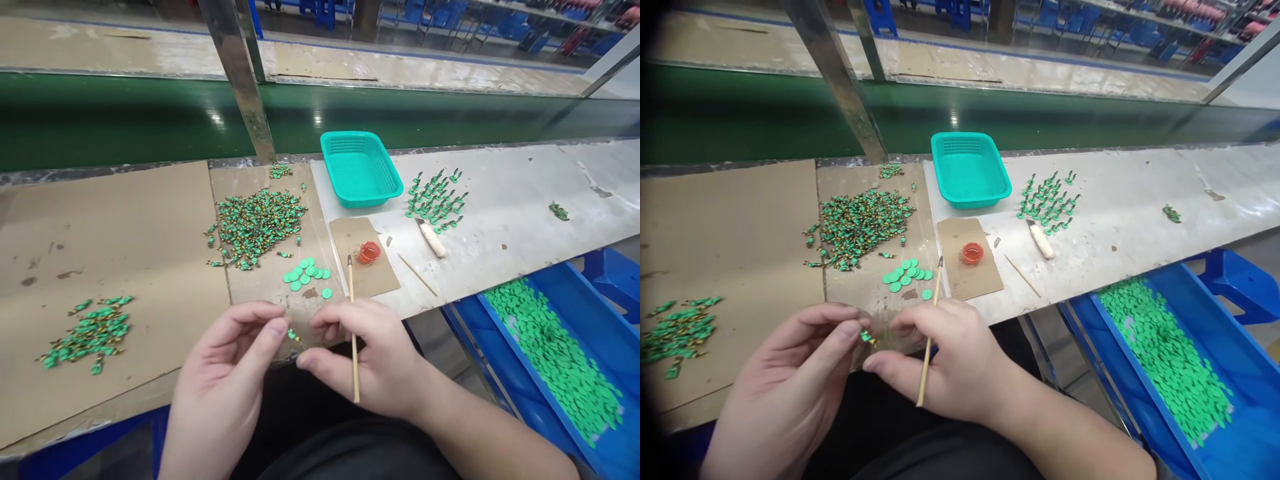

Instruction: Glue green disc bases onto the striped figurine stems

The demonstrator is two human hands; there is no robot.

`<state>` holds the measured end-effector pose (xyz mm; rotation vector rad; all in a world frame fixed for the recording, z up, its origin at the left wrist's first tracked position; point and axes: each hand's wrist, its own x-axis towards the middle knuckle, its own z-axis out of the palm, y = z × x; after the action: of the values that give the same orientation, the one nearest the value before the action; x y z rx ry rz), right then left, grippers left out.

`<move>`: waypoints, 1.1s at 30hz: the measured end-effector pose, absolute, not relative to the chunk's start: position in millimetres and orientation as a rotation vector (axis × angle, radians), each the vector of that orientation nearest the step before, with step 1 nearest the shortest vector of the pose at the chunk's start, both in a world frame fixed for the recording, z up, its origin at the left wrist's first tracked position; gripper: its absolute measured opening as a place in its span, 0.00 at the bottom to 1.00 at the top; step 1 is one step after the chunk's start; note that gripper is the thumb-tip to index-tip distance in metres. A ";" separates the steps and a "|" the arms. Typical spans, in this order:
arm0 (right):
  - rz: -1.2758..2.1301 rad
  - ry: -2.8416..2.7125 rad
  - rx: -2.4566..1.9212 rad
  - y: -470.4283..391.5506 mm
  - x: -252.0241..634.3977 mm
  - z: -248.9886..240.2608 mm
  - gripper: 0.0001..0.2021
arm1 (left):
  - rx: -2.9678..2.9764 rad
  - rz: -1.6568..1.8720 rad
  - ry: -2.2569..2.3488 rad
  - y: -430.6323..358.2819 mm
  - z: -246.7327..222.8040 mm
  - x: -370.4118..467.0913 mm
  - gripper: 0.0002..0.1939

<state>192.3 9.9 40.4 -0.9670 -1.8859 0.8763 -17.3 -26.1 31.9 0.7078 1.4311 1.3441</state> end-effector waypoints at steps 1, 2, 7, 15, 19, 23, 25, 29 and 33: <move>0.872 -1.866 -0.965 6.2 187.8 41.9 0.06 | 0.718 1.360 1.438 -26.7 31.9 -12.4 0.23; 0.861 -1.851 -0.962 3.9 184.2 43.4 0.04 | 0.723 1.373 1.440 -26.9 32.1 -8.6 0.22; 1.314 -1.595 -0.970 6.4 182.9 55.6 0.10 | 0.743 1.313 1.294 -23.3 35.9 -9.2 0.21; 2.022 -1.187 -0.891 11.4 187.7 58.2 0.25 | 0.804 1.141 1.228 -17.6 36.2 -14.8 0.20; 1.795 -1.369 -0.816 5.9 194.7 50.0 0.27 | 0.782 1.179 1.163 -22.1 23.1 -21.5 0.17; 1.275 -1.478 -0.910 11.0 224.7 51.7 0.31 | 0.975 1.264 1.341 -20.4 7.1 -44.5 0.12; 1.134 -1.430 -1.027 22.6 241.3 55.2 0.21 | 1.129 1.235 1.498 -15.2 1.6 -52.7 0.11; 0.936 -1.395 -1.041 55.9 257.0 54.6 0.09 | 1.725 1.127 1.433 -0.5 -6.7 -52.9 0.04; 0.583 -1.408 -1.043 81.6 251.2 42.2 0.13 | 2.299 0.966 1.136 11.7 -14.7 -45.2 0.17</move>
<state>251.2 81.6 42.2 -1.0430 -1.4081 0.5831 -45.2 11.7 -14.7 2.2992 1.1359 0.9662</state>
